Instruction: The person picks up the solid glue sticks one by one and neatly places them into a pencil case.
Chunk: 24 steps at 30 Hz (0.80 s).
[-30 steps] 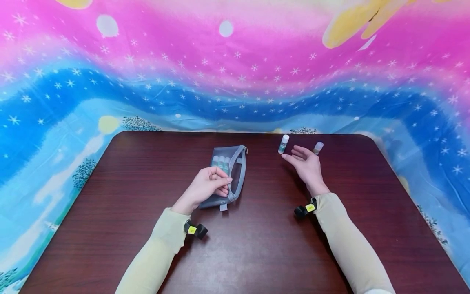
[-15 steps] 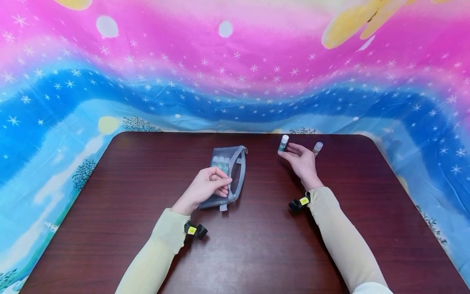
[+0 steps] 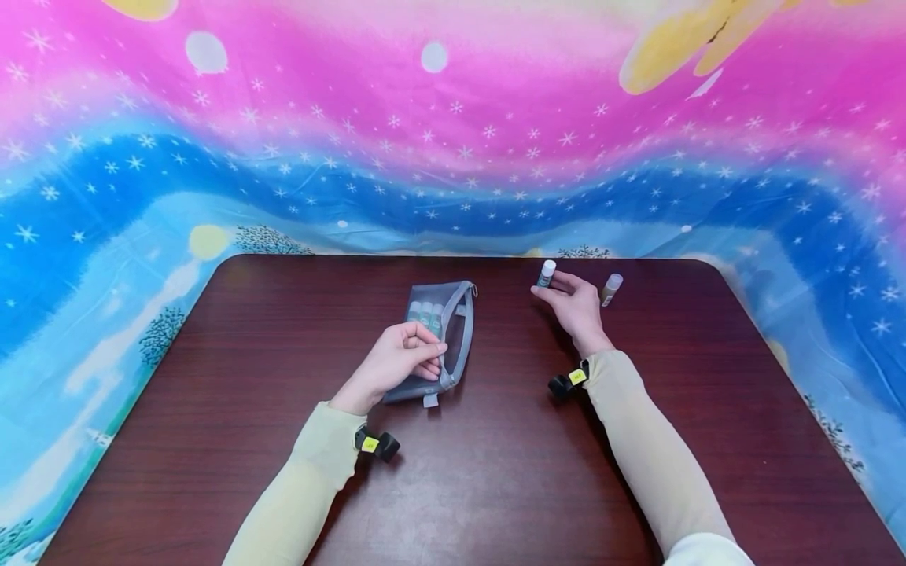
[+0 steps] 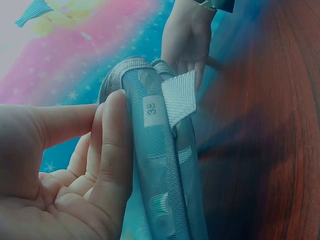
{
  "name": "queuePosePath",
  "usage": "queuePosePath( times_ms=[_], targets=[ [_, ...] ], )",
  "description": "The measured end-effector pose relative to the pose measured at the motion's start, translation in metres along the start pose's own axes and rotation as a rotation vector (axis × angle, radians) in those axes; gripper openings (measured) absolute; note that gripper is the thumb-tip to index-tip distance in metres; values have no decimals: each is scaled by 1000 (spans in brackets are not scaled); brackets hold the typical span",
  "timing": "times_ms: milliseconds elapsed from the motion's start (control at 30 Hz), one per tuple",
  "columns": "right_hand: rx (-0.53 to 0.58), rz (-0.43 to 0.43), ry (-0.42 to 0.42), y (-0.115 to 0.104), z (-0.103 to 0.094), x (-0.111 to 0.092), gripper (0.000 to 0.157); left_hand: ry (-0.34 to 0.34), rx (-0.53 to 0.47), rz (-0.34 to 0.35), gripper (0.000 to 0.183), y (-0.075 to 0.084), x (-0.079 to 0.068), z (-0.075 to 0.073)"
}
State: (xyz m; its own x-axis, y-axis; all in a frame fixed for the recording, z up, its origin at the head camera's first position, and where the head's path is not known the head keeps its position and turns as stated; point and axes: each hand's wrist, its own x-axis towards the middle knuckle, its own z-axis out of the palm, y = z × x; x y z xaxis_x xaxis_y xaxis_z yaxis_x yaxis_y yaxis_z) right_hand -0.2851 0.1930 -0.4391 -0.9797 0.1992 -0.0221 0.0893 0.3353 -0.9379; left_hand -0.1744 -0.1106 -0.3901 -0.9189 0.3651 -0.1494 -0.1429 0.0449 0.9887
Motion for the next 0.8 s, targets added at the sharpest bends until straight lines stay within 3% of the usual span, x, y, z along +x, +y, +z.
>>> queuePosePath(
  times_ms=[800],
  targets=[
    [-73,-24,34,2,8,8,37,7,6,-5,17,-1,1,1]
  ],
)
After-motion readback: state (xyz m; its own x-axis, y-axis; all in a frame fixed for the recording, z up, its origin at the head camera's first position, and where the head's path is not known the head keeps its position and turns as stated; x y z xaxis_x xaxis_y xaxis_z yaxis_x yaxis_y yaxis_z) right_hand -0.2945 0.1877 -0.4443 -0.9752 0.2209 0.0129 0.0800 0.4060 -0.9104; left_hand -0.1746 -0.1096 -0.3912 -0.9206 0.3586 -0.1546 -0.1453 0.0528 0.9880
